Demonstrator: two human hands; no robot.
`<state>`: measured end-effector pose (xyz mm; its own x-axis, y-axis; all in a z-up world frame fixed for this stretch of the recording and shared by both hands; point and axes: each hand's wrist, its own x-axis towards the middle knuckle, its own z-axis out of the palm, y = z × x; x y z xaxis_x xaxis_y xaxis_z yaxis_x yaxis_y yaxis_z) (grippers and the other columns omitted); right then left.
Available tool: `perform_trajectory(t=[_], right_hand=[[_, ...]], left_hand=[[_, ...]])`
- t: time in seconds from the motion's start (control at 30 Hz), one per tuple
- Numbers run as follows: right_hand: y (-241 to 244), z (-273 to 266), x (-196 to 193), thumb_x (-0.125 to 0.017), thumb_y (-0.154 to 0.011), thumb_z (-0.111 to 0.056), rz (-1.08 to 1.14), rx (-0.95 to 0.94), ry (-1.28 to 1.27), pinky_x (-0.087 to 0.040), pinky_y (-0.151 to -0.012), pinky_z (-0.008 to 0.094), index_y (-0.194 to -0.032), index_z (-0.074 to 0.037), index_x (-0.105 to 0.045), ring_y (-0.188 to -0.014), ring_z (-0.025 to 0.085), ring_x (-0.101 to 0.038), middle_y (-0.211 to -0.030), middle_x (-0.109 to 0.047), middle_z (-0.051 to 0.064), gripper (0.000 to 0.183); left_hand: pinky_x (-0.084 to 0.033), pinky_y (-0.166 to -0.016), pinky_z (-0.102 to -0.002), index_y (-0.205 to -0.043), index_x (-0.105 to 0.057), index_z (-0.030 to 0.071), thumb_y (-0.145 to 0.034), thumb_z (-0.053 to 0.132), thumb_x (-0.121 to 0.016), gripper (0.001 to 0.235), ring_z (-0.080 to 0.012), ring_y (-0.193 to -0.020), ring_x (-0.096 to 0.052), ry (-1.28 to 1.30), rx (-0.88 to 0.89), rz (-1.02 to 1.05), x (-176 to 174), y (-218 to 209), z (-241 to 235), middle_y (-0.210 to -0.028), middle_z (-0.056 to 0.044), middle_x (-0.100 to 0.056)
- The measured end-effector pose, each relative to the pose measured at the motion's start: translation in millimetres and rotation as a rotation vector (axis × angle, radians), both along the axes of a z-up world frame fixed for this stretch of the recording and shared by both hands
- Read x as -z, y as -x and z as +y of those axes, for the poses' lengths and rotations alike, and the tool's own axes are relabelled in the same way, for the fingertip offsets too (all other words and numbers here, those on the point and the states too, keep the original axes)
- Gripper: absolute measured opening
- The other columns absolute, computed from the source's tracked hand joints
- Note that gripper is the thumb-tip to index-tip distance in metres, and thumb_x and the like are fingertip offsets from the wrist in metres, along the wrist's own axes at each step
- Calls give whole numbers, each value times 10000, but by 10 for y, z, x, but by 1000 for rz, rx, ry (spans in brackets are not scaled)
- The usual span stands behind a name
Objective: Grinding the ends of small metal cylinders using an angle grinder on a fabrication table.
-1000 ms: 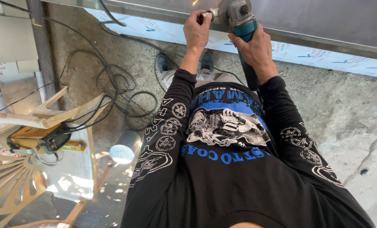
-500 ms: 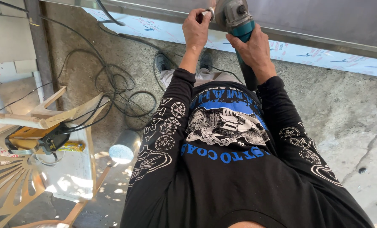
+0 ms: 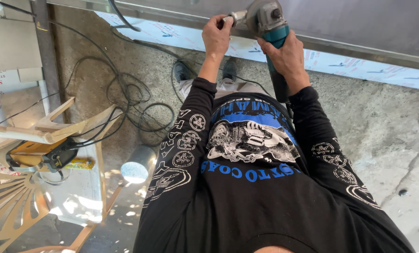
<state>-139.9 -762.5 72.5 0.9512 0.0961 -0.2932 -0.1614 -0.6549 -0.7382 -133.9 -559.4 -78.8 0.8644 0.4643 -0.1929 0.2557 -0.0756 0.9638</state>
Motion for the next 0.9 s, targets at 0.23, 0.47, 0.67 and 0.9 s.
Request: perform_trajectory(t=[0.23,0.47,0.67,0.9], right_hand=[[17,50,69,-854,-910,-425,-2,-18,-2,-589,-746,333,-1056,26,-621,-776,215,-771,-813,-765,84,528],[-16,86,-28,-839,-914,-432,25,-32,-29,-593,-756,332,-1071,18,-604,-785,209,-775,-818,-763,86,532],[-14,66,46,-855,-907,-451,-8,-39,25,-587,-749,360,-1061,38,-608,-789,249,-769,-818,-757,112,569],[-42,55,68,-858,-896,-480,-7,-31,38,-587,-744,374,-1074,49,-613,-805,284,-771,-856,-758,160,610]], left_hand=[[-560,-444,-278,-976,-739,-13,-876,260,-774,292,-94,-516,-655,137,-36,67,-75,-86,4,-685,-25,-711],[-534,-460,-276,-931,-738,-17,-867,275,-782,302,-101,-512,-655,83,-47,44,5,-132,-4,-670,-22,-706],[-511,-489,-277,-909,-739,-9,-856,276,-779,293,-113,-503,-645,53,-40,22,13,-166,-10,-645,-29,-700],[-570,-628,-310,-900,-753,-5,-816,322,-794,340,-154,-621,-699,-97,-52,31,73,-186,-3,-695,-38,-744]])
